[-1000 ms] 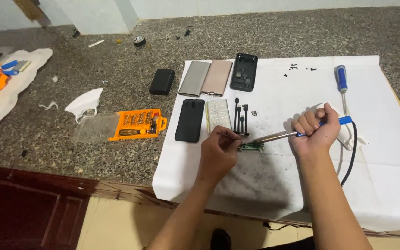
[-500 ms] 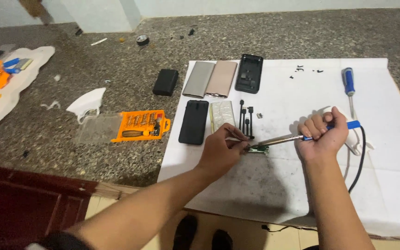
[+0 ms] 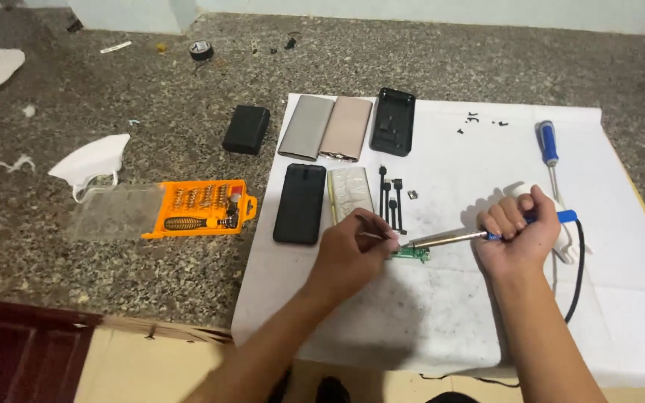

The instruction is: The person is using a soldering iron to repair or modify a small electronic circuit board on a repair bench.

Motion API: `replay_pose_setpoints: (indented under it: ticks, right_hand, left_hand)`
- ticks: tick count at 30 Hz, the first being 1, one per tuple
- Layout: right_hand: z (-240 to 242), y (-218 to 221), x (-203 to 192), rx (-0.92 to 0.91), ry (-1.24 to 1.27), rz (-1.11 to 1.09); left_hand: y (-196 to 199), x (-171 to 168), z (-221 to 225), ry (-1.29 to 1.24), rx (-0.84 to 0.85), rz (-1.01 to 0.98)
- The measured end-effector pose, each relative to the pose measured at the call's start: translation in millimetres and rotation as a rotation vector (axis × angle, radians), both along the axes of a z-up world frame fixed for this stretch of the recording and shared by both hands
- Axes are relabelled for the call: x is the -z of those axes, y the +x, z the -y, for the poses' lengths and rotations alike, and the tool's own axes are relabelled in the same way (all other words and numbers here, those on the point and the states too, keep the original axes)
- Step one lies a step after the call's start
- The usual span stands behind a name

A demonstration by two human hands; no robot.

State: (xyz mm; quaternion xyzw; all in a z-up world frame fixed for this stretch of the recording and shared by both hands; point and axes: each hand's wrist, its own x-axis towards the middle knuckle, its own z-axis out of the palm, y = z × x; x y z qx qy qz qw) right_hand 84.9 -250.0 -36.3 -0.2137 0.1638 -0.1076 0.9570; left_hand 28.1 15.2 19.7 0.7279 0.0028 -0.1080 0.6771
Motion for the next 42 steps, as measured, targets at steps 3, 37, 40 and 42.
replay_pose_setpoints:
  ticks: [3,37,40,42]
  right_hand:
    - [3,0,0,-0.019,-0.013,-0.001]
    - [6,-5,-1,-0.060,-0.063,0.010]
    - [5,-5,-3,-0.058,-0.060,0.002]
    - [3,-6,-5,-0.045,-0.066,-0.028]
  left_hand:
    - [-7,-2,3,-0.062,-0.107,-0.002]
    - [-14,25,-3,0.002,-0.069,0.242]
    - [-14,24,-4,-0.021,-0.071,0.255]
    - [-15,22,-4,-0.017,-0.068,0.230]
